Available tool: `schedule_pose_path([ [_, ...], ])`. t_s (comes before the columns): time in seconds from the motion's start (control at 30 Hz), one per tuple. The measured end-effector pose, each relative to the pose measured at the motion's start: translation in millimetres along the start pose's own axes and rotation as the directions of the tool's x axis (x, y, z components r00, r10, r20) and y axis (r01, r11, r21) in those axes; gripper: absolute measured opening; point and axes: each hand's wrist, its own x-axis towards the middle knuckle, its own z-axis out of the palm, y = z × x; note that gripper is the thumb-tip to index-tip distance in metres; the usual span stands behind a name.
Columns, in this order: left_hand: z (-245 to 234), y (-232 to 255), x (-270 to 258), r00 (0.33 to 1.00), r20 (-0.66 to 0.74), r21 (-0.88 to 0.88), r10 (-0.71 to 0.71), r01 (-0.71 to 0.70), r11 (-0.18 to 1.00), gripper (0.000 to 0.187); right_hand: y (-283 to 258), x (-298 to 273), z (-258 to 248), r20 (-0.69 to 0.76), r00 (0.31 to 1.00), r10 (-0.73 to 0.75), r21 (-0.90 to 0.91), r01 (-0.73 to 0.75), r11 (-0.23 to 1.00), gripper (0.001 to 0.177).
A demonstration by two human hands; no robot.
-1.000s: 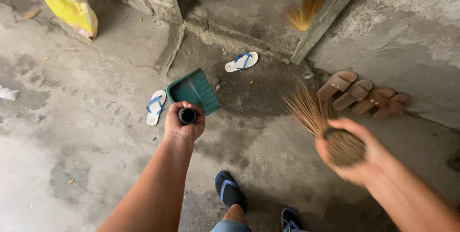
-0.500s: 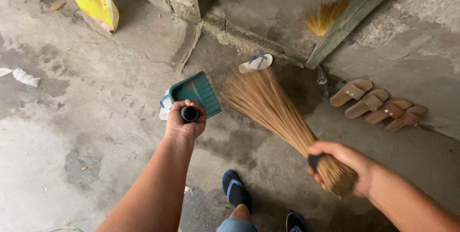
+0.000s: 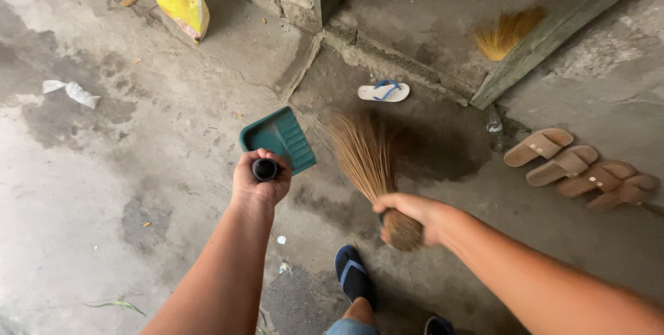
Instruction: The person sweeps a concrete floor using a traditional straw broom and a green dustpan. They gather debris into a pile and sweep it into the dustpan, moving around a parked motorcycle and scattered footwear.
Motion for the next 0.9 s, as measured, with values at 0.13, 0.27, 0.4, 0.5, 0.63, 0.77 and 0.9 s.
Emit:
schedule_pose_path([
  [0.13,6.3,0.2,-3.3,0.999,-0.014,-0.052,0.050,-0.051,0.997,0.006,43.0,-99.3,-57.5,-0.099,0.994,-0.037,0.088,0.046,0.995,0.039],
  [0.27,8.9,14.6,-12.1,0.995,-0.090,-0.183,0.051,-0.067,0.981,0.007,70.0,-127.4,-68.4,-0.184,0.982,-0.049,0.330,0.108,0.938,0.048],
  [0.4,2.5,22.2,-9.3,0.998,-0.047,-0.186,0.051,-0.059,0.981,0.007,42.7,-66.6,-20.5,-0.314,0.949,0.007,0.553,0.177,0.814,0.059],
  [0.5,-2.8,28.0,-3.7,0.997,-0.034,-0.114,0.070,-0.073,0.991,0.008,8.6,-17.4,32.1,-0.113,0.989,-0.092,0.632,0.143,0.762,0.053],
  [0.63,-4.3,27.7,6.4,0.998,-0.060,-0.088,0.031,-0.036,0.996,0.005,-2.4,-30.2,46.8,0.266,0.949,-0.168,0.528,0.003,0.849,0.052],
  [0.77,3.6,24.7,15.3,0.994,-0.104,-0.102,0.032,-0.042,0.994,0.002,10.7,-108.4,-0.1,0.098,0.978,-0.186,0.501,0.113,0.858,0.053],
  [0.9,12.5,15.7,20.3,0.997,-0.074,-0.135,-0.036,0.026,0.991,0.005,13.2,-140.2,-34.9,-0.119,0.972,-0.205,0.577,0.236,0.782,0.061],
])
